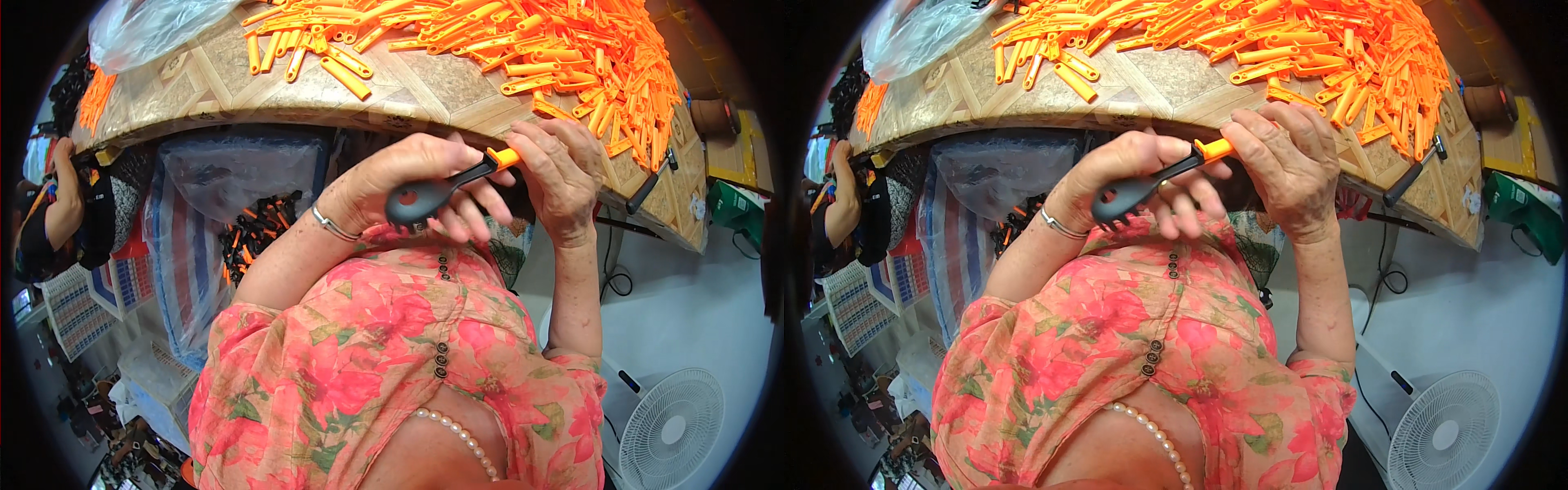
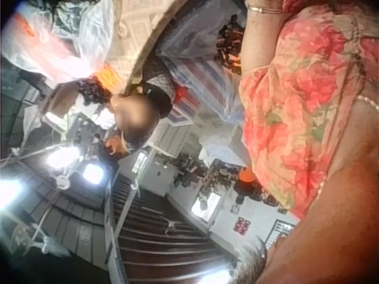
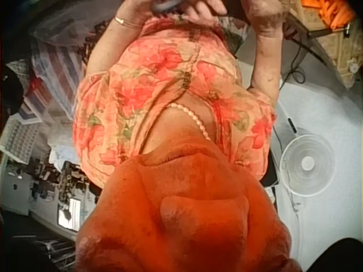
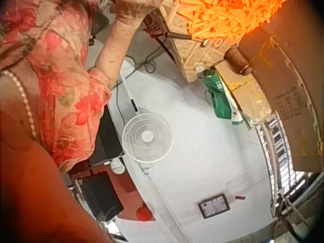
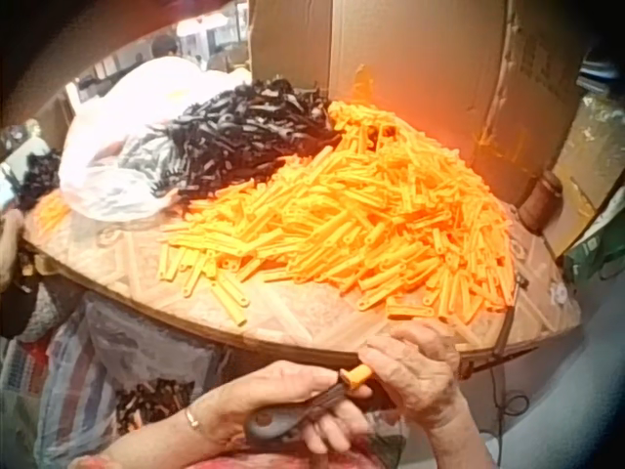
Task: The person assembles small orange plastic tubes into black plastic holders using a hammer. They repeatedly pick up a tube, insert it into a holder, and strike it with a hammer to secure it, then place the finished unit on the table.
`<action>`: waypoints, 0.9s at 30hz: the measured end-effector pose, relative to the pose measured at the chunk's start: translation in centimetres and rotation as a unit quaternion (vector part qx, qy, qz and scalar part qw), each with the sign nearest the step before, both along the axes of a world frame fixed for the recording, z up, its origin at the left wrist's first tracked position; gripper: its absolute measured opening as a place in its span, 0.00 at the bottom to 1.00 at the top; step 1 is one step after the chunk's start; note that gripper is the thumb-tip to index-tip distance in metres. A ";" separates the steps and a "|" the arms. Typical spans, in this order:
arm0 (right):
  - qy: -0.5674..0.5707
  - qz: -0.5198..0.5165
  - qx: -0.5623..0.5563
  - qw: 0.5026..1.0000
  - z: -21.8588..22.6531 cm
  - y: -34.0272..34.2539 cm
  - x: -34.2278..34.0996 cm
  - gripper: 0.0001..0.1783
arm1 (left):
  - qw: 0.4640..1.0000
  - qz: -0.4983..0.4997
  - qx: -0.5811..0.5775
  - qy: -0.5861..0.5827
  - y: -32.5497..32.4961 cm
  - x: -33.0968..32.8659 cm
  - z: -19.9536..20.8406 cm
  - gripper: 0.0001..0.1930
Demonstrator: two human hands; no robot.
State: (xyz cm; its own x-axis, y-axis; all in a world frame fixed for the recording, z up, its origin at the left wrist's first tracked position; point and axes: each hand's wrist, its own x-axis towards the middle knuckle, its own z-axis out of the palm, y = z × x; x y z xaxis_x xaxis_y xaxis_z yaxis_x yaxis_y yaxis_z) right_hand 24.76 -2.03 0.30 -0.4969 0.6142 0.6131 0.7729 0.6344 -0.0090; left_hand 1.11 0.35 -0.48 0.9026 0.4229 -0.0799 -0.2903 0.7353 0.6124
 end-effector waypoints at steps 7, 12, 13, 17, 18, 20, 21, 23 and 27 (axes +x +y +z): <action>0.076 -0.249 0.044 0.965 -0.4 -0.1 5.1 0.20 | 0.984 0.087 0.050 0.144 -0.6 0.3 -2.0 0.19; 0.053 -0.496 -0.041 0.866 -1.9 -1.6 16.9 0.27 | 0.933 0.169 0.176 0.263 -1.0 0.7 -1.5 0.16; 0.058 -0.504 -0.066 0.859 -2.2 -1.6 17.9 0.28 | 0.929 0.178 0.182 0.270 -1.1 0.8 -1.6 0.16; 0.075 -0.521 -0.162 0.835 -2.4 -0.7 20.1 0.32 | 0.932 0.180 0.153 0.276 -1.3 0.9 -1.6 0.15; 0.078 -0.524 -0.185 0.828 -2.2 -0.6 20.6 0.33 | 0.936 0.183 0.138 0.266 -1.3 0.9 -1.9 0.15; 0.150 -0.508 -0.245 0.812 -2.5 -0.8 23.1 0.35 | 0.942 0.183 0.110 0.260 -1.1 1.0 -1.6 0.14; 0.185 -0.501 -0.274 0.800 -2.9 -1.0 25.2 0.36 | 0.943 0.178 0.097 0.263 -1.0 1.1 -1.1 0.14; 0.229 -0.479 -0.246 0.811 -3.7 -1.7 28.3 0.34 | 0.944 0.174 0.091 0.265 -0.9 1.3 -0.9 0.14; 0.473 -0.281 -0.232 0.802 0.1 -3.5 17.1 0.32 | 0.936 0.196 0.095 0.277 -0.9 1.4 -1.3 0.14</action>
